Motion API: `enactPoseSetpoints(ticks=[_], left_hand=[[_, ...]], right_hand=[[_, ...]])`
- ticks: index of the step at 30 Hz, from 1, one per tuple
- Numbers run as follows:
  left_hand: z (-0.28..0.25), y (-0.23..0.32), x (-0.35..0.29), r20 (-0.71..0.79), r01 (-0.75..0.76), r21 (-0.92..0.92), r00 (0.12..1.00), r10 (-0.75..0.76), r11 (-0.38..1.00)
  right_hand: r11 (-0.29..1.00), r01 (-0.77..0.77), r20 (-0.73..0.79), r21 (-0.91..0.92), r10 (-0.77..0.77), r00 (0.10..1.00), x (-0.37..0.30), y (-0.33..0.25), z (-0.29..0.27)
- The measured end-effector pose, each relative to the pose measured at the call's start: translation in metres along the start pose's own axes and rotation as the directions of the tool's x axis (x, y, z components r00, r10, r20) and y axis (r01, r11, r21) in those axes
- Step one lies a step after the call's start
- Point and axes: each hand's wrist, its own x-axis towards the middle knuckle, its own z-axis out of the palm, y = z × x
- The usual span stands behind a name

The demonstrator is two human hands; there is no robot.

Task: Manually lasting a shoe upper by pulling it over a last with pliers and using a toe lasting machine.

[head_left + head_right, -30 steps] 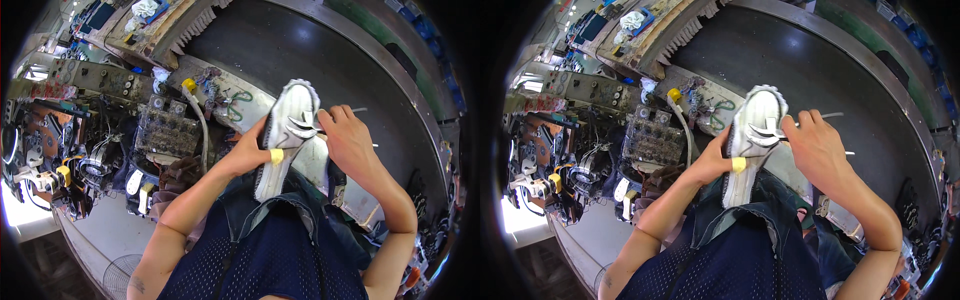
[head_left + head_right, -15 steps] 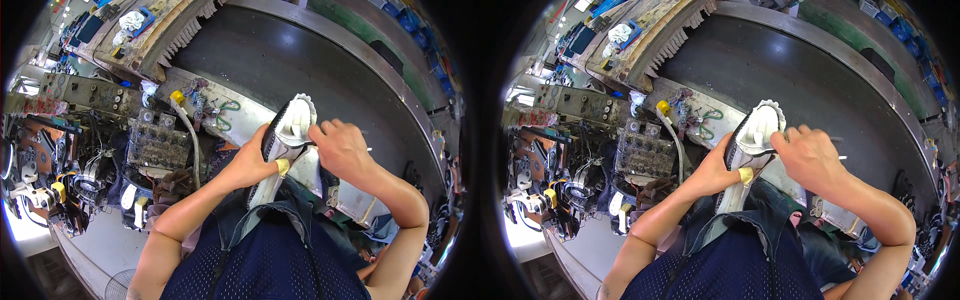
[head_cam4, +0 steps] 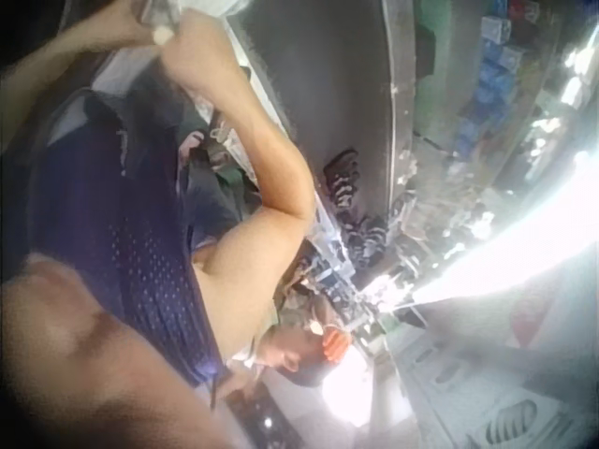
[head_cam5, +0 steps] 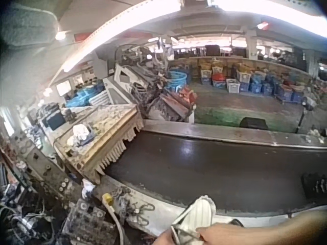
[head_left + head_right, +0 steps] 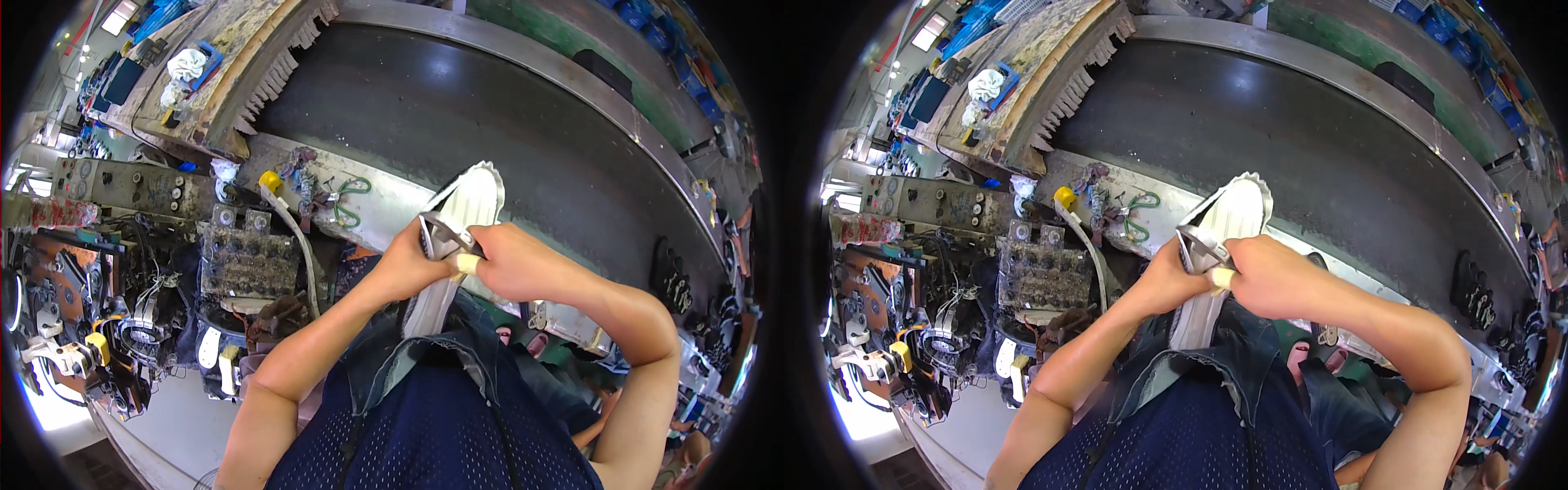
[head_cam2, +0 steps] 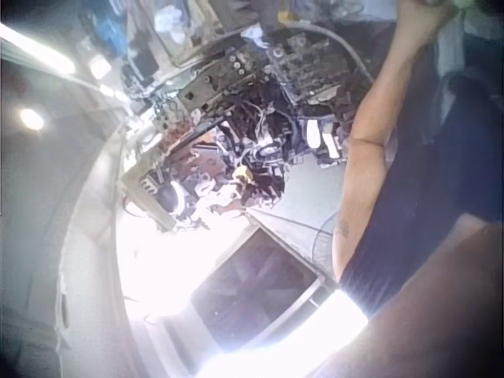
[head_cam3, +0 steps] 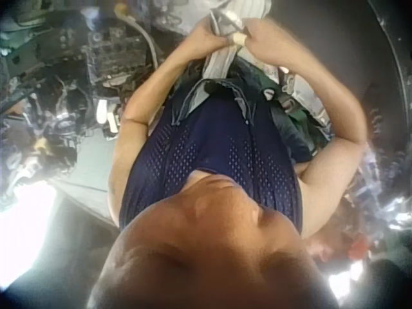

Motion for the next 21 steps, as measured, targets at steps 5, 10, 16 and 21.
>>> enactPoseSetpoints(ticks=[5, 10, 16, 21], left_hand=[[-0.019, -0.037, -0.005, -0.224, -0.032, -0.275, 0.974, -0.032, 0.961], [-0.024, -0.032, 0.008, -0.259, -0.015, -0.574, 0.952, -0.165, 0.819], [-0.029, -0.042, 0.014, -0.140, 0.088, -0.747, 0.948, -0.285, 0.659], [-0.024, -0.036, 0.005, -0.151, -0.101, -0.863, 0.986, -0.063, 0.495]], right_hand=[[0.976, -0.057, 0.055, 0.211, 0.047, 0.997, -0.013, 0.035, -0.015], [0.930, -0.330, -0.356, -0.164, 0.256, 0.899, 0.085, 0.213, 0.106], [0.872, -0.461, -0.412, -0.164, 0.364, 0.835, 0.149, 0.281, 0.199], [0.280, 0.133, -0.134, 0.951, -0.017, 0.991, 0.128, 0.155, 0.149]])
